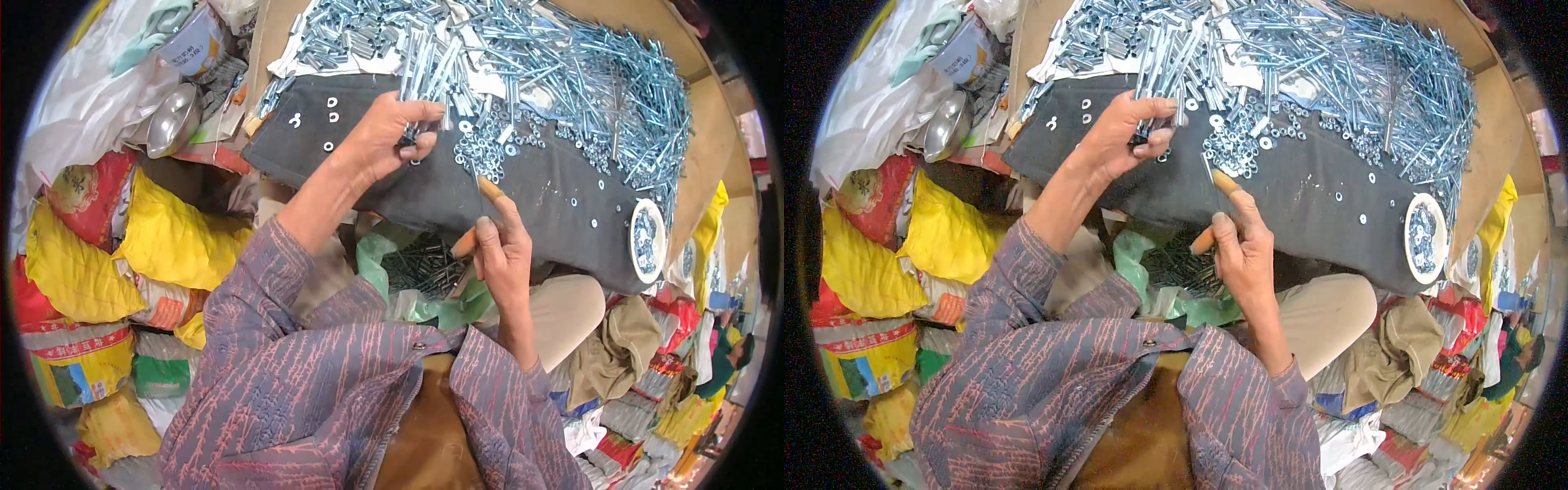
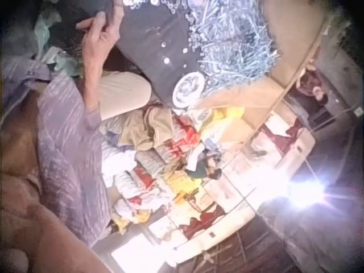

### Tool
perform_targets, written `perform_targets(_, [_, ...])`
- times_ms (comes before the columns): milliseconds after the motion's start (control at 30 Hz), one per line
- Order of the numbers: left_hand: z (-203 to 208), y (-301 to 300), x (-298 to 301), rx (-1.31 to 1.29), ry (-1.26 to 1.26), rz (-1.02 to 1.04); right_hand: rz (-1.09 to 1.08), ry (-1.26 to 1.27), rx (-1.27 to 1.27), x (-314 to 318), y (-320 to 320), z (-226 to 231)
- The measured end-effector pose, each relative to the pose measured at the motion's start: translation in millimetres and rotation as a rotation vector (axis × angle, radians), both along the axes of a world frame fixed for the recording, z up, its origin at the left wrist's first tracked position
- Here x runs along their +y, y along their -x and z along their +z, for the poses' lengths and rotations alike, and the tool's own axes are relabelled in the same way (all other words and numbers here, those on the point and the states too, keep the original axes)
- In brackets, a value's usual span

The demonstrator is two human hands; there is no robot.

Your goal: The person assembles fasteners by picking up metal bolts, sliding washers and sleeves onto them, and threading nuts onto the bolts by hand.

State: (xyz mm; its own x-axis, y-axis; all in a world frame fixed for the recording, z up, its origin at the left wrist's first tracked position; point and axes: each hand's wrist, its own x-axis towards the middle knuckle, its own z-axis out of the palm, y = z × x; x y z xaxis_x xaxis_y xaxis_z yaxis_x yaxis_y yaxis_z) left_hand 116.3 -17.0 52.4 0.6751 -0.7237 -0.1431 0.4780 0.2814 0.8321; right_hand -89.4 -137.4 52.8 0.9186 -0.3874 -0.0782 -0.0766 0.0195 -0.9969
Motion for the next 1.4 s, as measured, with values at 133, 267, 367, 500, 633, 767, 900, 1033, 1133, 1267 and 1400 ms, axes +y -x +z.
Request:
perform_targets(133, [-2.0,31.5,-2.8,0.186,0.096,-0.01,0.036,0.065,0.013,1.5,3.2,-0.7])
perform_targets(267, [-1.1,57.0,-7.3,0.217,0.087,0.01,0.043,0.093,0.024,4.8,10.3,2.4])
perform_targets(367, [-4.5,66.5,-6.4,0.222,0.12,0.016,0.059,0.086,-0.013,5.3,15.3,-10.3])
perform_targets(500, [-8.2,80.1,-2.0,0.116,0.077,0.082,0.075,0.071,-0.057,7.8,16.8,-14.2])
perform_targets(633, [-9.4,96.0,4.0,0.095,0.029,0.144,0.053,0.04,0.067,15.2,14.5,-2.4])
perform_targets(767, [-6.9,96.6,12.0,0.083,0.05,0.205,0.047,-0.02,0.07,22.5,17.2,8.5])
perform_targets(900, [-8.3,104.9,10.8,0.145,0.041,0.211,-0.091,0.122,-0.095,27.2,11.9,-0.6])
perform_targets(1033, [-18.7,111.6,12.3,0.326,0.119,0.226,-0.314,0.657,-0.226,46.7,11.8,5.5])
perform_targets(1133, [-22.0,133.9,2.2,0.417,0.105,0.193,-0.337,0.725,-0.352,52.3,4.0,1.2])
perform_targets(1267, [-25.8,140.3,-5.1,0.443,0.164,0.08,-0.406,0.888,-0.523,34.9,-25.9,-3.2])
perform_targets(1400, [-22.7,115.0,-3.8,0.354,0.234,-0.005,-0.357,0.473,-0.483,37.4,-51.8,-6.7])
